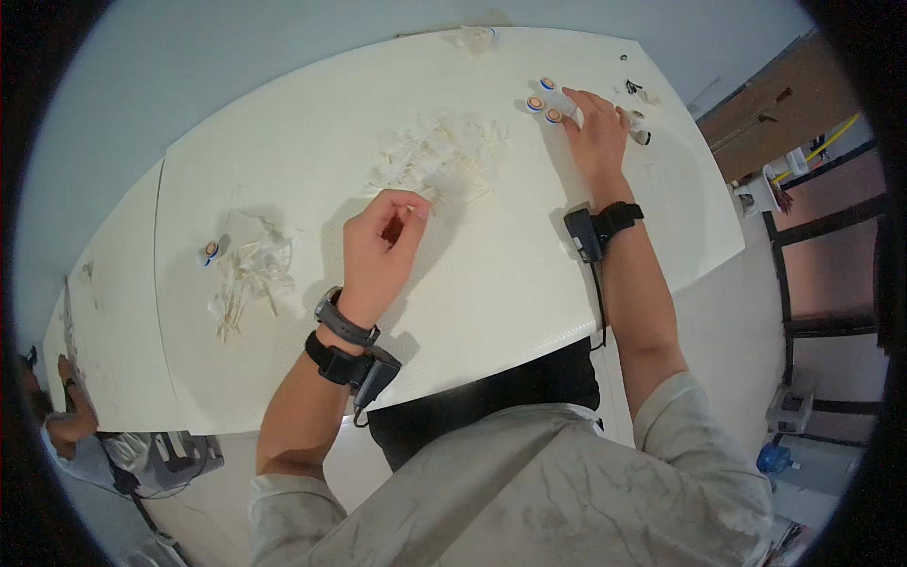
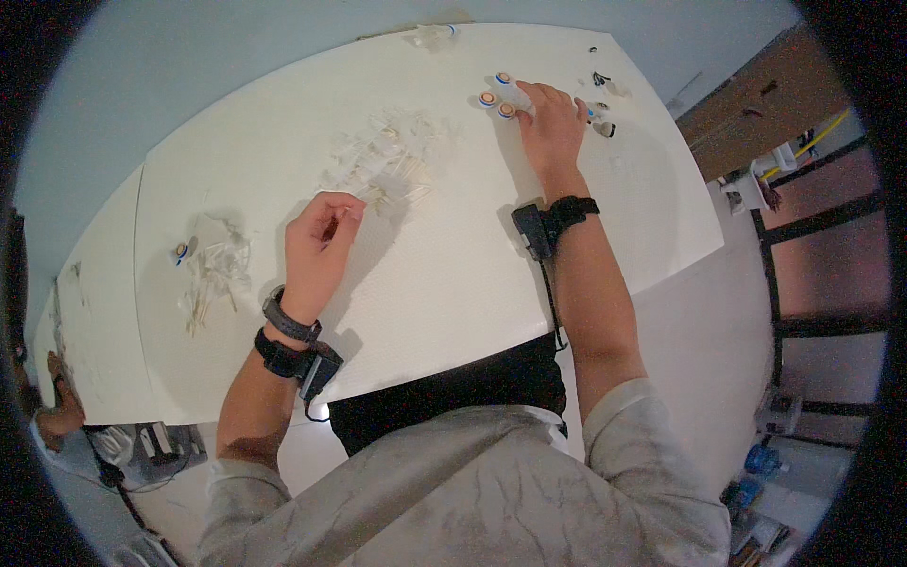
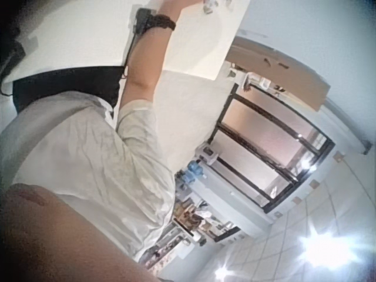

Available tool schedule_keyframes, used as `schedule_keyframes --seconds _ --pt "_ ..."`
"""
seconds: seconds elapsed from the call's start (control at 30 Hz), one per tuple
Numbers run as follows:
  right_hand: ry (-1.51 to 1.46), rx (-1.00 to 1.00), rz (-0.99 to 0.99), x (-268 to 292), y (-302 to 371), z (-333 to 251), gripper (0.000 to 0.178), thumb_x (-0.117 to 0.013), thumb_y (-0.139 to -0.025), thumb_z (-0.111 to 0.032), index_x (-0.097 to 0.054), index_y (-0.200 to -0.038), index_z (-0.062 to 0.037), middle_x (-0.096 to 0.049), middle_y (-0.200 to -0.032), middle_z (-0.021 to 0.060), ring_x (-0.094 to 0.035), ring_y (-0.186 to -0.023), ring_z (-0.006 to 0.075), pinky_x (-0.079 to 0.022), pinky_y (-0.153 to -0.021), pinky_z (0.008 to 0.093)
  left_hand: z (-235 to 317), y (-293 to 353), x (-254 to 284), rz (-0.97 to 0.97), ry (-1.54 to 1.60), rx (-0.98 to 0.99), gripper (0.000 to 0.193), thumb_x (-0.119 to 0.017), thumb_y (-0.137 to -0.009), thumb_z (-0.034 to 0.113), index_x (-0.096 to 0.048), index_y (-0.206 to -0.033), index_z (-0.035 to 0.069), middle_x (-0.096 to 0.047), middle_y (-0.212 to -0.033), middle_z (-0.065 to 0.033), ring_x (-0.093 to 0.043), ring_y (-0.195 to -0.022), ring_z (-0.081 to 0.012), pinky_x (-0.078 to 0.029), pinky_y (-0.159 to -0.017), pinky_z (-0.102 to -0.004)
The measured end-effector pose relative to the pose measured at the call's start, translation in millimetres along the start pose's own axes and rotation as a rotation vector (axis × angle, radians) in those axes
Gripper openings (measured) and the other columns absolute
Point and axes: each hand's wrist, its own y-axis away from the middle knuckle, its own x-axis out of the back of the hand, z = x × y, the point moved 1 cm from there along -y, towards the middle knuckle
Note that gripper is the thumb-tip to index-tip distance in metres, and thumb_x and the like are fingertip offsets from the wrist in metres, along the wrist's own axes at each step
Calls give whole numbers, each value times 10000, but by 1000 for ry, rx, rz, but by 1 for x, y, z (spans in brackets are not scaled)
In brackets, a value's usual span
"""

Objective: The person assembles a shuttlecock by inserting white feathers into a plastic base one at a time and then fits a cap onto the base.

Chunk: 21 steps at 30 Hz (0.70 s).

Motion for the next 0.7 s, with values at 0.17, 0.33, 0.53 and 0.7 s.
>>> schedule_keyframes --seconds 0.17,0.33,0.53,0.7 --pt "-7 -86 -30 2 -5 8 380 -743 -883 -160 -688 -1257 -202 -673 -1286 28 -598 -1233 241 -363 -1118 497 0 -1 -5 15 38 66 72 -649 -1009 77 -666 -1036 12 -534 -787 75 -444 -718 -12 -358 -625 -184" --pt "-120 -114 95 7 -7 5 312 -744 -896 -203 -702 -1203 -175 -686 -1244 66 -650 -1130 268 -405 -1079 460 1 -1 -3 5 18 33 71 -650 -1009 78 -666 -1030 13 -538 -791 73 -443 -715 -13 -357 -622 -185" --pt "-895 -197 70 15 -2 -20 327 -784 -865 -111 -697 -1180 -120 -704 -1196 61 -677 -1069 184 -512 -992 401 4 -1 0 20 53 13 134 -658 -979 24 -639 -1111 18 -529 -826 61 -446 -696 -20 -373 -612 -186" --pt "-1198 188 -319 30 16 -66 355 -787 -859 -67 -698 -1202 -81 -714 -1100 59 -671 -1003 158 -539 -934 337 25 1 -10 71 203 20 384 -735 -907 9 -586 -1260 31 -549 -876 30 -480 -693 -36 -429 -592 -201"
